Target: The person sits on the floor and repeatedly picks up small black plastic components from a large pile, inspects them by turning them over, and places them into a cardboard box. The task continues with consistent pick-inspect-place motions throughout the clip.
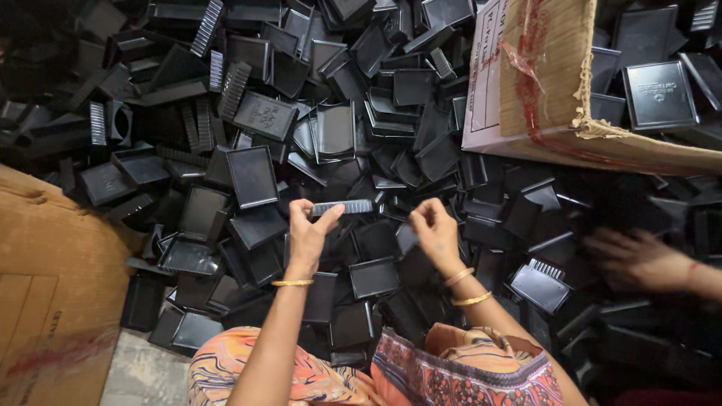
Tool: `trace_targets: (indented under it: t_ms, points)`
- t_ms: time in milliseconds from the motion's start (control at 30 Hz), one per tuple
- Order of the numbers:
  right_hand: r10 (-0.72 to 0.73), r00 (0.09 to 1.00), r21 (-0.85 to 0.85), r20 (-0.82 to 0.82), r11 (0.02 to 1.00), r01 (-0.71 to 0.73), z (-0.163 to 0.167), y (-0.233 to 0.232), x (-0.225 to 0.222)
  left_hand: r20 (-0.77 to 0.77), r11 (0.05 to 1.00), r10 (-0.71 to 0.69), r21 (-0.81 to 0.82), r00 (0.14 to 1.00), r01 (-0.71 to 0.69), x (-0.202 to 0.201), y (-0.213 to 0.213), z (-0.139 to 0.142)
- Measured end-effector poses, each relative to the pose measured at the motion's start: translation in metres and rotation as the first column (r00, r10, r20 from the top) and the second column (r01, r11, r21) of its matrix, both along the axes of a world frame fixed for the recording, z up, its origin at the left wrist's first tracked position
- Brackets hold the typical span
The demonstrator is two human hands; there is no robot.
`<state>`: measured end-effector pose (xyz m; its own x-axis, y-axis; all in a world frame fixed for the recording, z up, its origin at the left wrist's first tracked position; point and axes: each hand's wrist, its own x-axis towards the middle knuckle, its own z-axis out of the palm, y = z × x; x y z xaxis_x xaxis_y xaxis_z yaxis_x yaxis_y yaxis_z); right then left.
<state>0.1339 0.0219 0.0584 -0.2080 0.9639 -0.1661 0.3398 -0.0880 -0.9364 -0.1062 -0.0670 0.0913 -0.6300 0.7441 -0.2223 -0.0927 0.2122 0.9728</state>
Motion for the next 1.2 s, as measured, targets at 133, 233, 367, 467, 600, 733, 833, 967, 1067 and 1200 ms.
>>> trace_targets:
  t_ms: [133,233,367,467,600,733,833,967,1067,1200]
  points:
    - [0.232,0.905,0.618,0.357,0.668,-0.416,0.006,-0.019,-0.009,0.485,0.959,-0.021,0.257,0.874,-0.12,0.005,0.011,-0.015]
    - [0.383,0.809,0.318,0.446,0.777,-0.543,0.009,-0.031,-0.017,0.667,0.939,-0.007,0.26,0.745,-0.224,-0.007,0.006,-0.024]
    - [0.335,0.885,-0.087,0.324,0.942,-0.325,0.007,-0.03,-0.021,0.744,0.976,0.092,0.063,0.662,-0.207,-0.013,-0.003,-0.028]
    - [0.167,0.952,-0.078,-0.256,0.978,-0.192,0.005,-0.025,-0.022,0.369,0.988,0.071,0.098,0.927,-0.115,0.011,0.005,-0.021]
    - [0.034,0.61,-0.133,-0.792,0.965,-0.227,0.007,-0.022,-0.019,-0.384,0.968,-0.219,0.032,0.897,0.25,0.064,-0.003,-0.004]
    - [-0.109,0.526,-0.324,-0.843,0.884,-0.337,0.005,-0.023,-0.01,-0.428,0.917,-0.325,0.076,0.844,0.392,0.084,-0.01,0.011]
    - [-0.003,0.554,-0.201,-0.833,0.933,-0.297,0.002,-0.023,-0.005,-0.375,0.902,-0.344,0.124,0.861,0.414,0.085,-0.013,0.022]
    - [0.09,0.516,-0.065,-0.852,0.959,-0.274,0.008,-0.023,0.002,-0.437,0.868,-0.323,0.217,0.84,0.446,0.079,-0.015,0.035]
    - [0.135,0.584,-0.021,-0.8,0.968,-0.251,0.022,-0.023,0.007,-0.434,0.82,-0.415,0.204,0.8,0.535,0.071,-0.014,0.044]
    - [0.125,0.582,-0.032,-0.803,0.967,-0.251,0.041,-0.022,0.01,-0.38,0.772,-0.524,0.167,0.763,0.613,0.064,-0.014,0.051]
